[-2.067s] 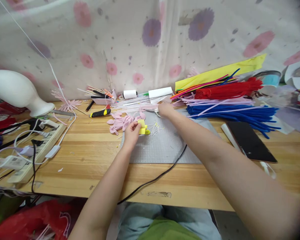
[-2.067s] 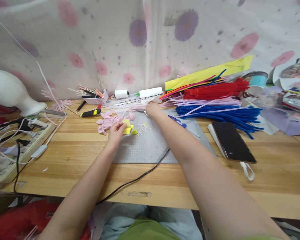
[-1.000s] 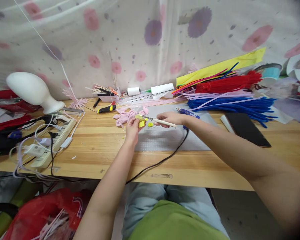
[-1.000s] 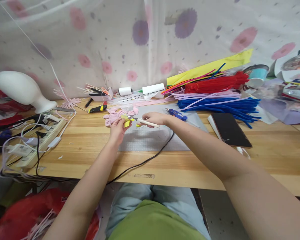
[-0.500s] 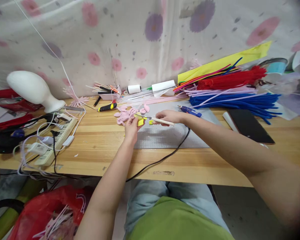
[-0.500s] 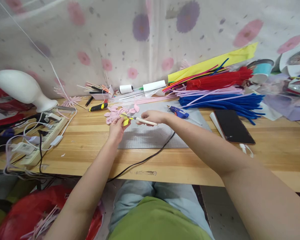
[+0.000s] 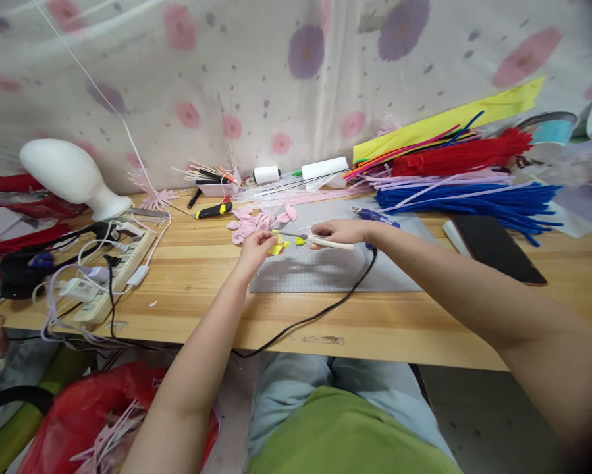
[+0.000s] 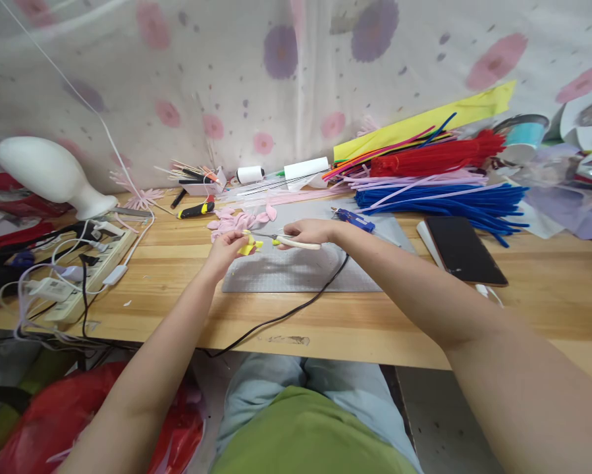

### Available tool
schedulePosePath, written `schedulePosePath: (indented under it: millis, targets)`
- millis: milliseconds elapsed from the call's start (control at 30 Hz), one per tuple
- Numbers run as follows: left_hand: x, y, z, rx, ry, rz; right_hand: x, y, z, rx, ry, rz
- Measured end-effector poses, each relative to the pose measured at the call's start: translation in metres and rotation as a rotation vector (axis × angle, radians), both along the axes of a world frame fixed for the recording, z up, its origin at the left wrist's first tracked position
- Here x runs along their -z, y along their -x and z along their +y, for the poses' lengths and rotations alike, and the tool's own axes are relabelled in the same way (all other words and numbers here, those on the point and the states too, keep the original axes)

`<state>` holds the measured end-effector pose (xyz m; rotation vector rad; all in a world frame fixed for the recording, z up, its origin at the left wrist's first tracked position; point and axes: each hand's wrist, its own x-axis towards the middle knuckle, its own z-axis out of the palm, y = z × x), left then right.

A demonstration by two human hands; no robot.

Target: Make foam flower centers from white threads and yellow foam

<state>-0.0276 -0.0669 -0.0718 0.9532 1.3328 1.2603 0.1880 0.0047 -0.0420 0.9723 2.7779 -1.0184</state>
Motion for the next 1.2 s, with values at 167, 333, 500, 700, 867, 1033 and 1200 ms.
schedulePosePath:
  millis: [167, 333, 500, 700, 867, 1033, 1200]
  targets:
    - [0.0, 0.008, 0.002, 0.078, 0.039, 0.131, -0.001, -0.001, -0.002, -0.008, -0.018, -0.037]
    - [0.004, 0.012, 0.005, 0.087, -0.031, 0.223, -0.001, -0.003, 0.0, -0.019, 0.002, -0.023]
    - [0.003, 0.011, 0.006, 0.111, -0.053, 0.272, -0.002, -0.003, -0.002, 0.0, 0.036, -0.022]
    - [-0.002, 0.011, 0.004, 0.121, -0.042, 0.314, -0.007, -0.002, -0.006, 0.057, 0.063, -0.057]
    - [0.0, 0.013, 0.003, 0.109, -0.054, 0.278, 0.0, -0.005, -0.003, 0.092, 0.089, -0.012]
    - [0.003, 0.005, 0.003, 0.073, -0.002, 0.073, 0.013, 0.007, -0.008, 0.267, 0.156, 0.209]
    - [0.005, -0.004, 0.003, 0.06, -0.008, -0.095, 0.018, 0.026, -0.017, 0.374, 0.001, 0.29]
